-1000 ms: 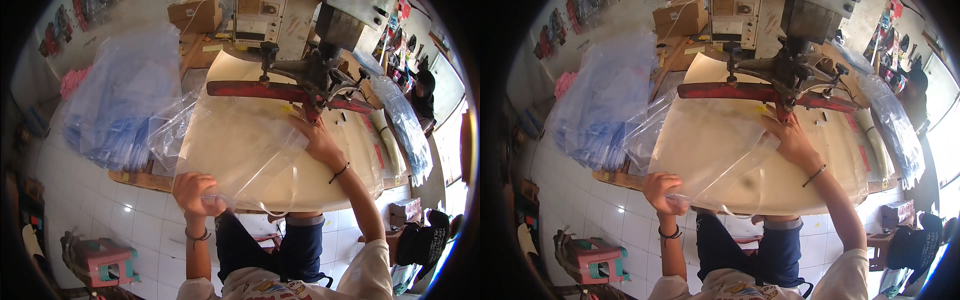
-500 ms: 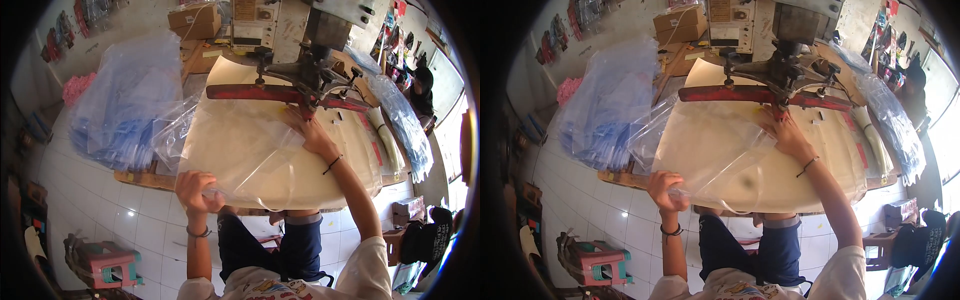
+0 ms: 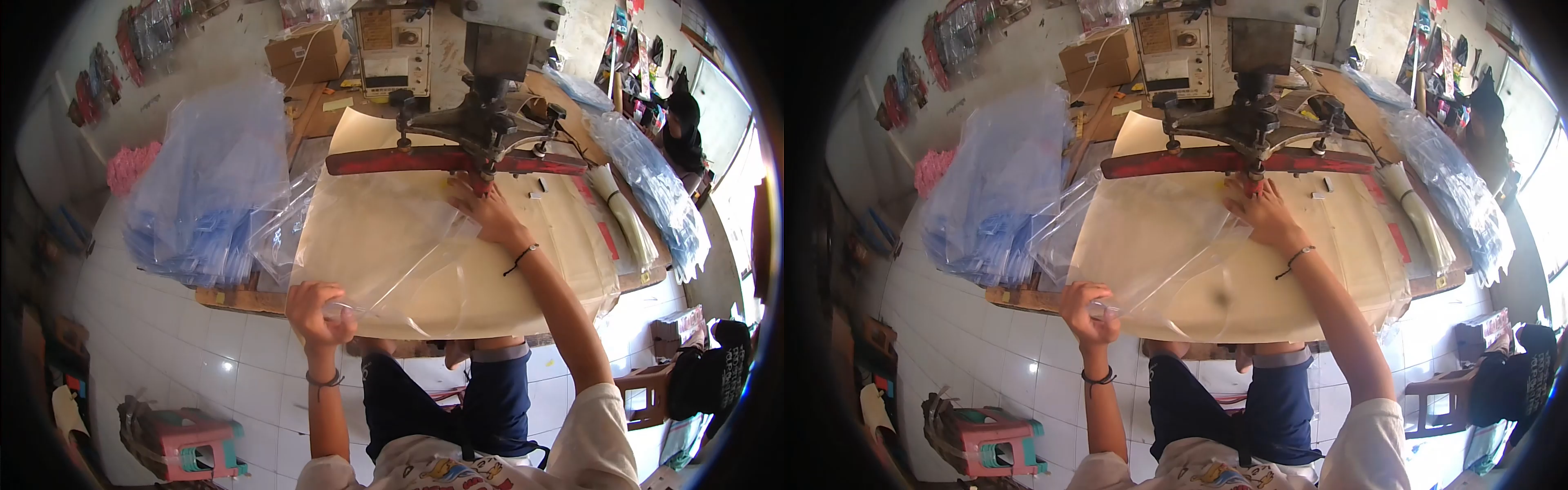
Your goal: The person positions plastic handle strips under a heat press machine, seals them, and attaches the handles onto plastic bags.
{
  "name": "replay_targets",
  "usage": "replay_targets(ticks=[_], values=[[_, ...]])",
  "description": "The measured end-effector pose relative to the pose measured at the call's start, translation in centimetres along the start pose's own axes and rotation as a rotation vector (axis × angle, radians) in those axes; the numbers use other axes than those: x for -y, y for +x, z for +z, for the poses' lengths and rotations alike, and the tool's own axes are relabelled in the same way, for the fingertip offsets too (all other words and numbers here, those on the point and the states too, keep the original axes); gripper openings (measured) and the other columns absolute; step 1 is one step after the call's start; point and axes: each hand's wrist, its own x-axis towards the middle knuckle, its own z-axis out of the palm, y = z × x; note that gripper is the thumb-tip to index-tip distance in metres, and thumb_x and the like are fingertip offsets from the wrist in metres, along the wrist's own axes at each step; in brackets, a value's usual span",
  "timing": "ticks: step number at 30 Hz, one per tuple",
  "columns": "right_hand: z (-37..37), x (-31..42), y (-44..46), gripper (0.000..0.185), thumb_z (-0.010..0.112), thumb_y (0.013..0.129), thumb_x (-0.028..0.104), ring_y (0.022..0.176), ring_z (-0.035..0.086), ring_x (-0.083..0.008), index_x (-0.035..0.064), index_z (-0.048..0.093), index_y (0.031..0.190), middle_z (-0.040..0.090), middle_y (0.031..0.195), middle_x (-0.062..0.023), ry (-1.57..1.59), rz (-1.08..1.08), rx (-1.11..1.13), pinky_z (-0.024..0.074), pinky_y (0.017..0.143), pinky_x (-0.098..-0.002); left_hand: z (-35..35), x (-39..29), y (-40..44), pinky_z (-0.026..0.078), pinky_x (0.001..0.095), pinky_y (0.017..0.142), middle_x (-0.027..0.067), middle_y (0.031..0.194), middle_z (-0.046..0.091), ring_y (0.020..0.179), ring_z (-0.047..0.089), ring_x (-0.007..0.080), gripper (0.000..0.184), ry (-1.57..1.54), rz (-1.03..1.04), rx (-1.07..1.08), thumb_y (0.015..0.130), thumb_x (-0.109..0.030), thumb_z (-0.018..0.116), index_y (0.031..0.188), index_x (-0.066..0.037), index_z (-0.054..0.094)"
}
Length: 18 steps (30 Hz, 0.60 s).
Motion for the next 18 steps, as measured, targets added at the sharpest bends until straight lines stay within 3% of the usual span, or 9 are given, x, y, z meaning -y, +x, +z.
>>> replay_targets(ticks=[4,7,11,16,18], values=[[0.1,0.1,-0.3,0.039,0.058,0.1,0.022,0.144,0.034,-0.0382,0.0152,0.059,0.138,0.045,0.152,-0.0112,-0.11,-0.045,0.004,0.0296,0.118,-0.0462,-0.2,-0.2,-0.1,0.044,0.0378,0.068,0.0077,0.075,0.068,0.069,0.063,0.0273,0.04,-0.004,-0.009,0.019,0.086,-0.047,0.059,0.081,-0.007,0.063],[1.3,0.2,0.5,0.039,0.061,0.099,0.024,0.133,0.045,-0.038,0.0057,0.056,0.133,0.053,0.138,-0.0144,0.068,0.098,-0.123,0.0351,0.113,-0.0456,-0.1,0.0,-0.1,0.044,0.0379,0.068,0.008,0.076,0.068,0.07,0.063,0.0274,0.04,-0.002,-0.005,0.007,0.086,-0.047,0.058,0.081,-0.007,0.063],[1.1,-0.2,0.0,0.04,0.064,0.094,0.018,0.137,0.042,-0.0368,0.0115,0.059,0.134,0.051,0.143,-0.0135,-0.005,0.014,-0.089,0.0343,0.114,-0.0484,0.0,0.1,0.0,0.043,0.0375,0.067,0.0061,0.078,0.069,0.069,0.063,0.0262,0.029,-0.012,0.025,-0.004,0.082,-0.037,0.061,0.082,-0.008,0.063],[0.0,-0.1,-0.6,0.041,0.063,0.094,0.02,0.132,0.044,-0.0372,0.0292,0.062,0.134,0.051,0.145,-0.0103,-0.199,-0.095,-0.002,0.0347,0.113,-0.0472,0.1,-0.2,-0.2,0.044,0.0383,0.067,0.0077,0.077,0.068,0.071,0.063,0.0279,0.034,-0.01,-0.001,-0.004,0.085,-0.041,0.059,0.081,-0.008,0.063],[0.6,0.1,-0.6,0.048,0.065,0.088,0.015,0.132,0.044,-0.0372,0.0304,0.063,0.133,0.05,0.146,-0.0093,-0.202,-0.048,-0.051,0.0354,0.112,-0.048,-0.1,-0.3,0.0,0.044,0.0385,0.067,0.0076,0.077,0.067,0.071,0.062,0.028,0.032,-0.003,-0.002,0.001,0.085,-0.039,0.059,0.082,-0.008,0.063]])
